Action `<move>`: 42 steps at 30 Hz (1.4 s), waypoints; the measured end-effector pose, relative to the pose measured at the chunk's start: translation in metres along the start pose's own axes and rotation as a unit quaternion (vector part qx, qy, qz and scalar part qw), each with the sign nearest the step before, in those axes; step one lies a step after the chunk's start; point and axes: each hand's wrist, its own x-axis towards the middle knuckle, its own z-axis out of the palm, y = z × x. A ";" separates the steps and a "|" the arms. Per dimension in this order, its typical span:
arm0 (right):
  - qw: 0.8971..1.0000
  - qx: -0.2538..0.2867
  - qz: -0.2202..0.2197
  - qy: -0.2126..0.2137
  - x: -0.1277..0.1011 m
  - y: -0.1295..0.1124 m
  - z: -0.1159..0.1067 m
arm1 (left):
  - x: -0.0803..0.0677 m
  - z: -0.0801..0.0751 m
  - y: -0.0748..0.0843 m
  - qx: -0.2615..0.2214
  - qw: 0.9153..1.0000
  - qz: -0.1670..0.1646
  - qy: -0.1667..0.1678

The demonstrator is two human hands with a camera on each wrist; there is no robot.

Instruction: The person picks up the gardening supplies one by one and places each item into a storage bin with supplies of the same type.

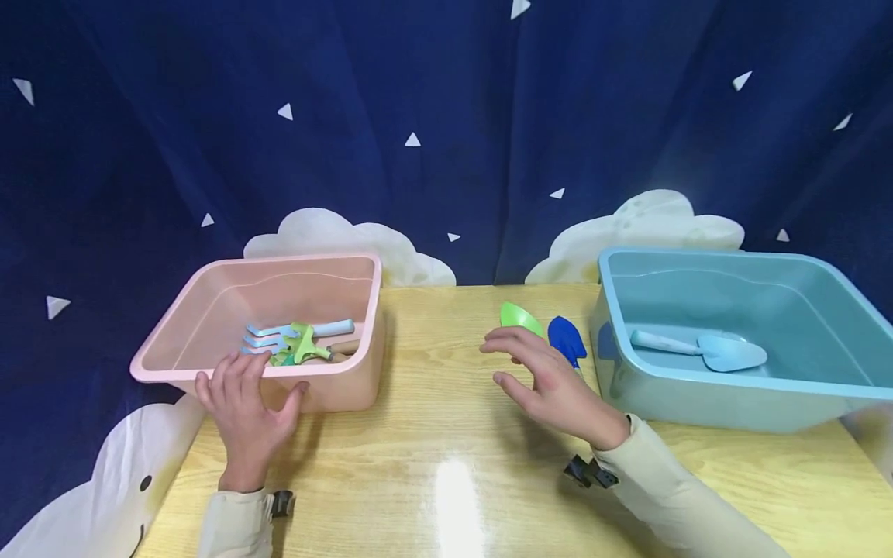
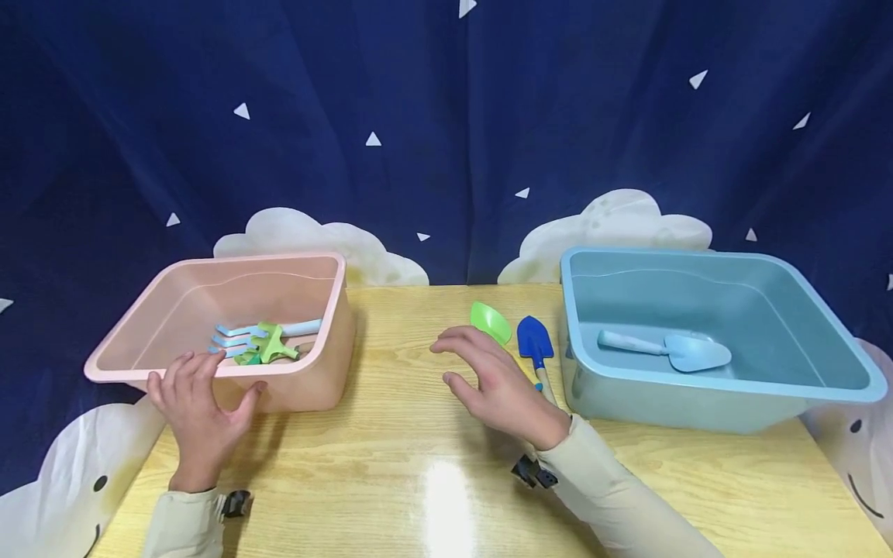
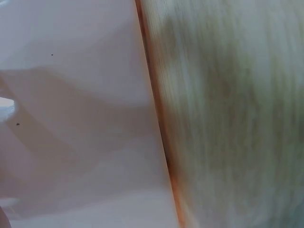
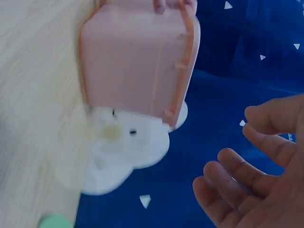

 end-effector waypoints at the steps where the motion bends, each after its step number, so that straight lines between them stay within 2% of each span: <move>1: 1.000 -0.016 -0.001 0.005 -0.005 0.001 -0.002 | 0.000 0.000 0.001 -0.001 1.000 0.000 -0.002; 4: 0.998 -0.055 -0.004 0.016 -0.022 0.004 -0.006 | 0.000 0.000 0.002 0.001 1.000 0.001 -0.013; 8: 0.996 -0.086 -0.007 0.020 -0.043 0.007 -0.012 | 0.002 -0.006 0.005 0.025 0.998 -0.002 -0.055; 11: 0.994 -0.096 -0.037 0.036 -0.054 0.009 -0.016 | 0.004 -0.015 0.009 0.037 0.995 -0.013 -0.095; 14: 0.991 -0.095 -0.078 0.055 -0.059 0.012 -0.019 | 0.007 -0.023 0.014 0.036 0.992 -0.027 -0.114; 17: 0.990 -0.090 -0.097 0.057 -0.064 0.013 -0.025 | 0.011 -0.026 0.024 0.032 0.994 -0.036 -0.102; 21: 0.988 -0.089 -0.113 0.054 -0.070 0.013 -0.035 | 0.024 -0.019 0.050 0.007 0.998 -0.025 -0.050; 25: 0.985 -0.096 -0.131 0.057 -0.076 0.012 -0.044 | 0.042 -0.008 0.079 -0.049 0.998 0.027 -0.016; 30: 0.983 -0.094 -0.138 0.077 -0.081 0.009 -0.055 | 0.059 0.003 0.110 -0.104 0.989 0.101 -0.019; 32: 0.982 -0.094 -0.138 0.090 -0.083 0.007 -0.062 | 0.062 0.007 0.119 -0.118 0.986 0.113 -0.042; 35: 0.980 -0.107 -0.128 0.106 -0.088 0.005 -0.072 | 0.064 0.016 0.134 -0.142 0.977 0.115 -0.109; 39: 0.979 -0.127 -0.110 0.118 -0.098 0.004 -0.086 | 0.061 0.029 0.153 -0.170 0.957 0.102 -0.213; 42: 0.976 -0.133 -0.105 0.134 -0.105 0.005 -0.095 | 0.057 0.039 0.167 -0.174 0.943 0.103 -0.266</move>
